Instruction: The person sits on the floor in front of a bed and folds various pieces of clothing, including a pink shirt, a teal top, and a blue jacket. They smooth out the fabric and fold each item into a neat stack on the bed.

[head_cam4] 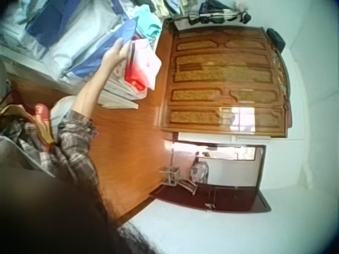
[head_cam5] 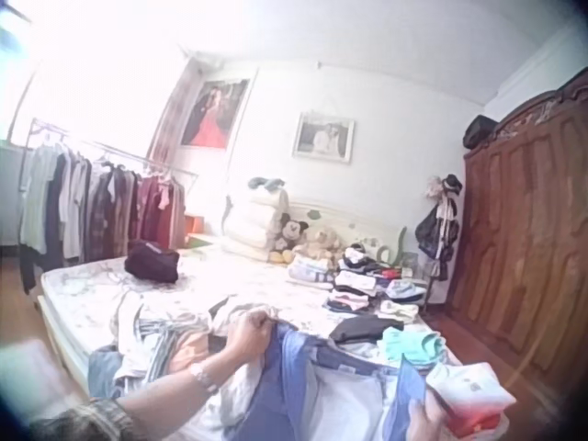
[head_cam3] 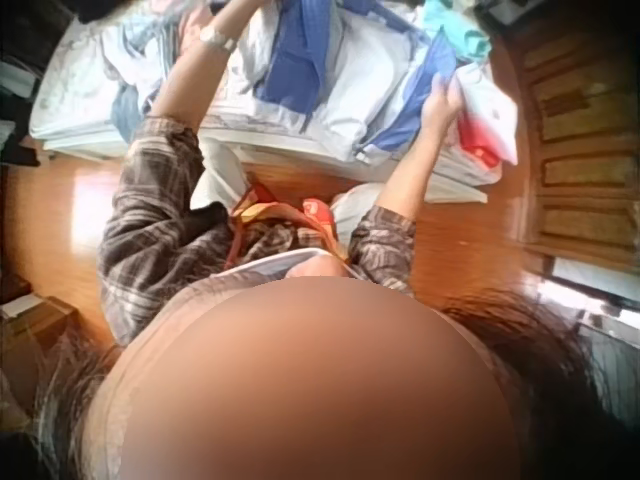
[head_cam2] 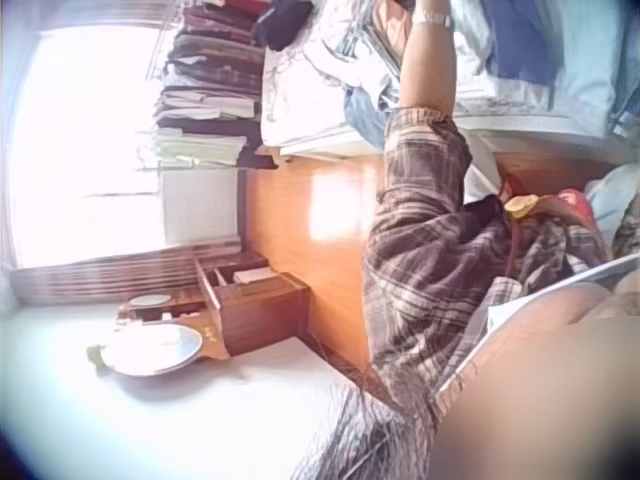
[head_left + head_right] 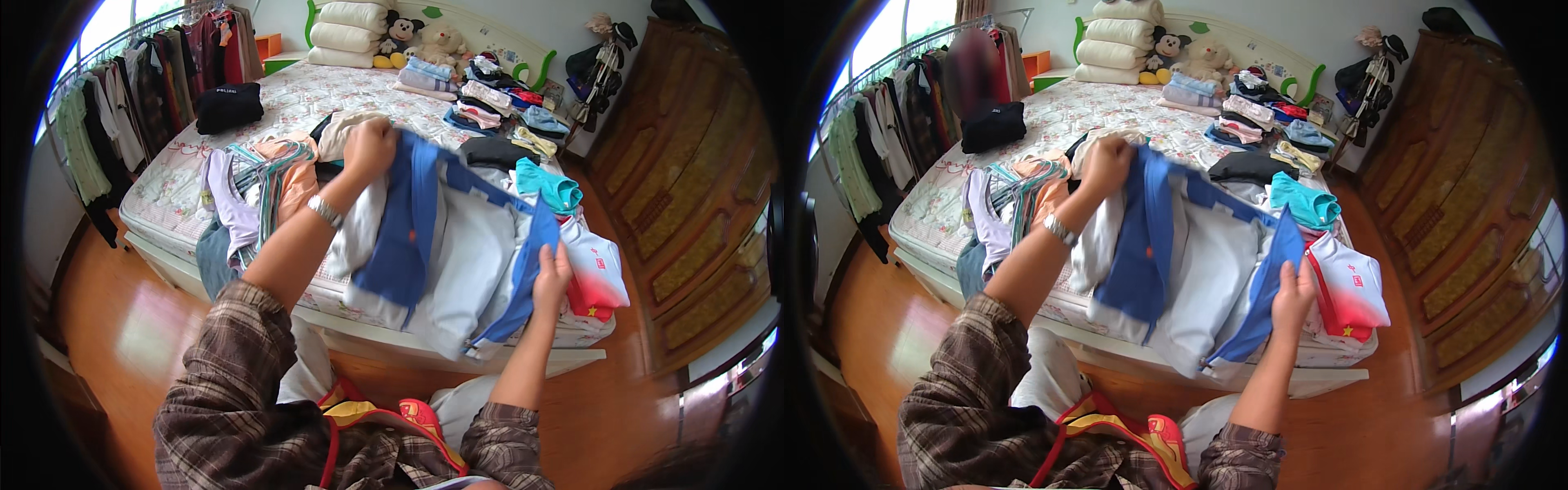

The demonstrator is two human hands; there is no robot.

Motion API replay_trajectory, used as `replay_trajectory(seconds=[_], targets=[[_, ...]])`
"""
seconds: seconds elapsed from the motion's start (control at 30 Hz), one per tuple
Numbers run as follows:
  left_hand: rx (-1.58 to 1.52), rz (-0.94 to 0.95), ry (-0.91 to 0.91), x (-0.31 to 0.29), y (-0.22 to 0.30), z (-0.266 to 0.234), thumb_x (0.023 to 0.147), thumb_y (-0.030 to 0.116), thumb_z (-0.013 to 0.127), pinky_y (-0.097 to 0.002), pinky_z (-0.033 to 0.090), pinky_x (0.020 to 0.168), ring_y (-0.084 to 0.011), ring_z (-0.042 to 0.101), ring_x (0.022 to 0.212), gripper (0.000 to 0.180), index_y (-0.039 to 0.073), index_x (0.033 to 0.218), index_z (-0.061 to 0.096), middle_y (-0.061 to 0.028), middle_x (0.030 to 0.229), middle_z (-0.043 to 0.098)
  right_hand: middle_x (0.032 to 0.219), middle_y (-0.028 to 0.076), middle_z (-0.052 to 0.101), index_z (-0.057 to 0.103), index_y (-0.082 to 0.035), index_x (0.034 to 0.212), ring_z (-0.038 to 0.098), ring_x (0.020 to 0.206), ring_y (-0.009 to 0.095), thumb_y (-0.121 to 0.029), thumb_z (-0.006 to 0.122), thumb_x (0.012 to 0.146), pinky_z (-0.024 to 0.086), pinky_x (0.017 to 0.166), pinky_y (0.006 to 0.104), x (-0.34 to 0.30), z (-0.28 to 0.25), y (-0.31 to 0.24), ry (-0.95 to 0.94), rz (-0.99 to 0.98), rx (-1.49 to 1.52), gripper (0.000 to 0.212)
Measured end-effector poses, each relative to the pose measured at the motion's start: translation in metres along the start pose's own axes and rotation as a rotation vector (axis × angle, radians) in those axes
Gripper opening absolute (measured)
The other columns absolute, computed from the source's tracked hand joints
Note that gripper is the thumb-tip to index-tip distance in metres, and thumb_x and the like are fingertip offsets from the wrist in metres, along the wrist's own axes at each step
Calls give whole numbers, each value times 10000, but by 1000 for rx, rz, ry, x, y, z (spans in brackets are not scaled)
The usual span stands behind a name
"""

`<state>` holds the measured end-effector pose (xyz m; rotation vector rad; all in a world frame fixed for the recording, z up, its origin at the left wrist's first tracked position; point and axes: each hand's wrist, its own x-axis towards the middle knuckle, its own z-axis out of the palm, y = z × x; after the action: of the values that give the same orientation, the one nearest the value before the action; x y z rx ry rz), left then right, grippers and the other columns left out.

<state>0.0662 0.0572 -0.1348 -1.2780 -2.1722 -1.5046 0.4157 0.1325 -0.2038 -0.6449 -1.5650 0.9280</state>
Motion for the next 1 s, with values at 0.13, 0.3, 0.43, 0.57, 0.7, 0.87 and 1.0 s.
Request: replay_trajectory(seconds=[0.13, 0.3, 0.43, 0.57, 0.7, 0.87, 1.0], targets=[[268, -20, -62, 20, -14, 10, 839, 284, 546, -463, 492, 782, -368, 617, 930, 317, 85, 1082, 587, -190, 972, 648, 1168, 115, 588, 457, 62, 1287, 559, 995, 151, -156, 526, 930, 434, 875, 272, 16, 34, 5, 52, -116, -69, 424], [171, 31, -193, -57, -45, 31, 785, 325, 657, -449, 477, 783, -359, 606, 955, 506, 114, 1220, 506, -209, 981, 638, 1209, 238, 551, 413, 119, 1286, 551, 1096, 257, -327, 606, 888, 411, 937, 333, 3, 39, 105, 40, 199, -452, 628], [-65, -181, -302, -143, -81, 5, 785, 268, 650, -392, 467, 576, -310, 631, 643, 227, 43, 795, 675, -165, 671, 636, 1218, 223, 551, 422, 134, 1269, 529, 1125, 225, -345, 597, 895, 398, 948, 308, -6, 41, 76, -46, 246, -242, 633], [-107, -287, -391, -221, -78, -4, 793, 234, 642, -341, 435, 506, -188, 578, 519, 249, -9, 744, 662, -127, 555, 578, 1038, 133, 622, 489, 132, 1209, 578, 935, 144, -326, 608, 895, 447, 792, 256, -22, 26, 66, -71, 304, -108, 568], [-577, -637, -564, -226, -65, -2, 827, 212, 626, -245, 378, 443, -92, 488, 463, 241, -20, 776, 669, -35, 560, 566, 682, 38, 609, 617, 70, 968, 548, 568, 79, -327, 617, 888, 423, 489, 230, -48, 10, 39, -164, 385, -387, 405], [-999, -981, -646, -218, -57, -4, 907, 216, 532, -244, 186, 323, -68, 297, 339, 218, 4, 958, 545, -63, 620, 586, 563, 29, 567, 627, -1, 750, 507, 435, 70, -366, 601, 889, 394, 402, 211, -90, 19, -18, -435, 715, -375, 391], [-1452, -1292, -619, -217, -74, 14, 906, 305, 547, -239, 156, 327, -76, 256, 326, 242, 79, 818, 539, -48, 584, 569, 607, 35, 585, 646, 9, 840, 525, 459, 73, -381, 613, 878, 412, 417, 210, -137, 36, -25, -775, 876, -334, 393]])
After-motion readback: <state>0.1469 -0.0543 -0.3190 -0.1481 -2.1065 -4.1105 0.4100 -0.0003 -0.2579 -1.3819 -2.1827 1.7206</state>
